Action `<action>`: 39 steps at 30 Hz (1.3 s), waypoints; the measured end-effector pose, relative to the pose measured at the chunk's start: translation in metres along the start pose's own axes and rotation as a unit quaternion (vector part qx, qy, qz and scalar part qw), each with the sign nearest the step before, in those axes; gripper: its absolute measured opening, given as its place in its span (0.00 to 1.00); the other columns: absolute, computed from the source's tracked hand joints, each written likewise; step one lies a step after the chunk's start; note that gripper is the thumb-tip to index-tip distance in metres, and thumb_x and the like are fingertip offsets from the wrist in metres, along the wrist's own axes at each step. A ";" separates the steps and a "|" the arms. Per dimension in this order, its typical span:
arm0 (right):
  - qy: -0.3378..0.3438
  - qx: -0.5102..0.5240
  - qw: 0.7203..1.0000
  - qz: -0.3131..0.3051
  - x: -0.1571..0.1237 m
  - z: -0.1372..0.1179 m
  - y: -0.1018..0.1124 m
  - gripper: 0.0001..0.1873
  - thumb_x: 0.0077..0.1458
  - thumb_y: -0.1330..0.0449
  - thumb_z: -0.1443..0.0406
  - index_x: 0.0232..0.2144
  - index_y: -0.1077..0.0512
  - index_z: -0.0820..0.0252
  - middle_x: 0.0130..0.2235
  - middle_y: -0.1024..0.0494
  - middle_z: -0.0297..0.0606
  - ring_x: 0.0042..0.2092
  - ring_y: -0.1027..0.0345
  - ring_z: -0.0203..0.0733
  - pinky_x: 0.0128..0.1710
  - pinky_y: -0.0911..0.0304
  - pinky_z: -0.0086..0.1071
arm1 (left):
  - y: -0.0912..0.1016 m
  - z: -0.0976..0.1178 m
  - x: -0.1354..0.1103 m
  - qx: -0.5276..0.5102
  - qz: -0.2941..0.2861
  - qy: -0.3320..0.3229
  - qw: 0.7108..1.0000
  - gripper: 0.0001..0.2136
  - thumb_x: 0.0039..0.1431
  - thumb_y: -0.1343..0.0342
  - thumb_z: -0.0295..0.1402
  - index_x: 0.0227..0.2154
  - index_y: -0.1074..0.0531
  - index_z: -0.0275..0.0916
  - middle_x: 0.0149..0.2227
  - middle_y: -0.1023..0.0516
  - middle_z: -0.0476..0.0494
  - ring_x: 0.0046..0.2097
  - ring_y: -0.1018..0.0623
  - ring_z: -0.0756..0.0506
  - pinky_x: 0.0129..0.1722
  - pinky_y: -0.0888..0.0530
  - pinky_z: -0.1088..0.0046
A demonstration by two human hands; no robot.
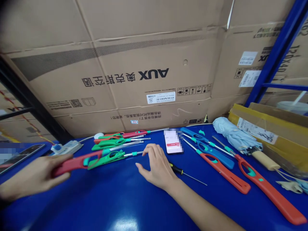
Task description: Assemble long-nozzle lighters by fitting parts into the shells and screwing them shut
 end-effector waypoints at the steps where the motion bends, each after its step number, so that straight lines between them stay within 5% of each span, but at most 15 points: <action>1: 0.017 -0.003 0.999 0.047 -0.001 -0.004 0.010 0.10 0.55 0.42 0.61 0.37 0.38 0.58 0.43 0.30 0.46 0.47 0.35 0.48 0.47 0.39 0.42 | -0.017 0.023 0.003 -0.013 -0.069 -0.036 0.997 0.05 0.50 0.49 0.35 0.25 0.32 0.41 0.22 0.28 0.54 0.23 0.29 0.50 0.25 0.39 0.78; 3: 0.060 -0.011 0.990 0.124 -0.005 -0.015 0.027 0.07 0.55 0.43 0.62 0.35 0.37 0.57 0.40 0.29 0.44 0.44 0.34 0.47 0.44 0.39 0.41 | -0.037 0.070 0.008 -0.039 -0.125 -0.100 0.986 0.00 0.45 0.49 0.30 0.23 0.35 0.41 0.24 0.28 0.51 0.24 0.29 0.47 0.25 0.40 0.75; 5: 0.087 -0.015 0.987 0.131 -0.006 -0.023 0.031 0.03 0.56 0.44 0.64 0.33 0.35 0.57 0.37 0.29 0.41 0.41 0.33 0.45 0.42 0.39 0.39 | -0.049 0.113 0.014 -0.080 -0.142 -0.156 0.974 0.04 0.41 0.49 0.27 0.24 0.36 0.41 0.24 0.29 0.51 0.25 0.29 0.46 0.25 0.40 0.74; 7: 0.091 -0.020 0.993 0.077 -0.003 -0.025 0.023 0.05 0.59 0.46 0.63 0.32 0.34 0.57 0.35 0.27 0.40 0.38 0.34 0.43 0.40 0.40 0.37 | -0.059 0.149 0.020 -0.117 -0.146 -0.204 0.961 0.07 0.40 0.48 0.27 0.26 0.36 0.41 0.26 0.29 0.50 0.28 0.28 0.45 0.26 0.38 0.73; 10: 0.056 -0.041 0.997 -0.033 0.003 -0.016 0.005 0.10 0.61 0.48 0.61 0.29 0.33 0.58 0.33 0.26 0.37 0.37 0.35 0.41 0.41 0.42 0.37 | -0.069 0.176 0.036 -0.170 -0.124 -0.207 0.955 0.09 0.42 0.46 0.27 0.30 0.34 0.41 0.30 0.28 0.49 0.30 0.28 0.46 0.28 0.35 0.74; 17: -0.097 -0.091 0.978 -0.160 0.008 0.038 0.014 0.05 0.55 0.40 0.63 0.32 0.32 0.58 0.36 0.26 0.39 0.41 0.32 0.46 0.42 0.39 0.38 | -0.077 0.164 0.059 -0.356 -0.055 -0.181 0.915 0.22 0.49 0.36 0.36 0.47 0.34 0.42 0.46 0.29 0.44 0.47 0.28 0.44 0.48 0.30 0.68; 19: -0.141 -0.097 0.968 -0.185 0.004 0.055 0.021 0.13 0.49 0.35 0.62 0.36 0.33 0.58 0.40 0.26 0.41 0.41 0.31 0.48 0.39 0.37 0.37 | -0.077 0.155 0.059 -0.356 -0.055 -0.181 0.915 0.22 0.48 0.35 0.37 0.46 0.33 0.42 0.47 0.28 0.43 0.48 0.29 0.43 0.51 0.32 0.65; 24: -0.230 -0.100 0.933 -0.259 -0.016 0.087 0.024 0.19 0.44 0.33 0.60 0.38 0.32 0.61 0.41 0.25 0.47 0.40 0.28 0.52 0.34 0.35 0.36 | -0.077 0.129 0.060 -0.327 -0.091 -0.158 0.927 0.19 0.45 0.34 0.35 0.41 0.30 0.42 0.43 0.27 0.45 0.43 0.27 0.44 0.45 0.30 0.65; 28: -0.231 -0.079 0.919 -0.308 -0.021 0.083 0.016 0.14 0.44 0.33 0.63 0.35 0.29 0.59 0.35 0.22 0.41 0.35 0.27 0.49 0.30 0.35 0.34 | -0.081 0.123 0.060 -0.324 -0.114 -0.139 0.929 0.16 0.47 0.35 0.34 0.40 0.29 0.41 0.41 0.26 0.46 0.40 0.27 0.45 0.42 0.30 0.68; 31: -0.191 -0.047 0.956 -0.219 -0.002 0.060 0.025 0.10 0.57 0.42 0.62 0.42 0.32 0.57 0.43 0.24 0.42 0.44 0.29 0.48 0.42 0.35 0.38 | -0.086 0.134 0.060 -0.358 -0.113 -0.134 0.917 0.15 0.48 0.35 0.38 0.39 0.28 0.41 0.41 0.26 0.46 0.40 0.27 0.45 0.43 0.30 0.68; 33: -0.140 0.063 0.988 -0.021 0.014 0.037 0.053 0.13 0.60 0.44 0.60 0.46 0.36 0.55 0.46 0.25 0.42 0.48 0.30 0.47 0.47 0.35 0.40 | -0.090 0.147 0.059 -0.389 -0.104 -0.129 0.906 0.18 0.47 0.34 0.41 0.40 0.27 0.41 0.41 0.25 0.45 0.41 0.27 0.45 0.44 0.30 0.68; 35: -0.120 0.206 0.967 0.092 0.015 0.024 0.066 0.14 0.60 0.45 0.59 0.48 0.39 0.53 0.45 0.25 0.40 0.46 0.28 0.45 0.43 0.31 0.38 | -0.094 0.162 0.056 -0.406 -0.090 -0.134 0.899 0.20 0.46 0.33 0.44 0.40 0.27 0.42 0.42 0.25 0.45 0.43 0.27 0.44 0.47 0.31 0.67; 39: -0.120 0.339 0.932 0.043 0.009 0.007 0.044 0.15 0.61 0.45 0.60 0.49 0.39 0.51 0.41 0.25 0.37 0.41 0.27 0.40 0.37 0.28 0.32 | -0.097 0.183 0.050 -0.392 -0.078 -0.145 0.905 0.21 0.44 0.33 0.46 0.41 0.27 0.45 0.42 0.25 0.47 0.45 0.27 0.43 0.57 0.40 0.59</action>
Point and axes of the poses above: each hand's wrist, its own x-axis towards the middle knuckle, its own y-axis out of the back of the hand, z = x × y, the point moved 9 cm from there along x, towards the middle knuckle
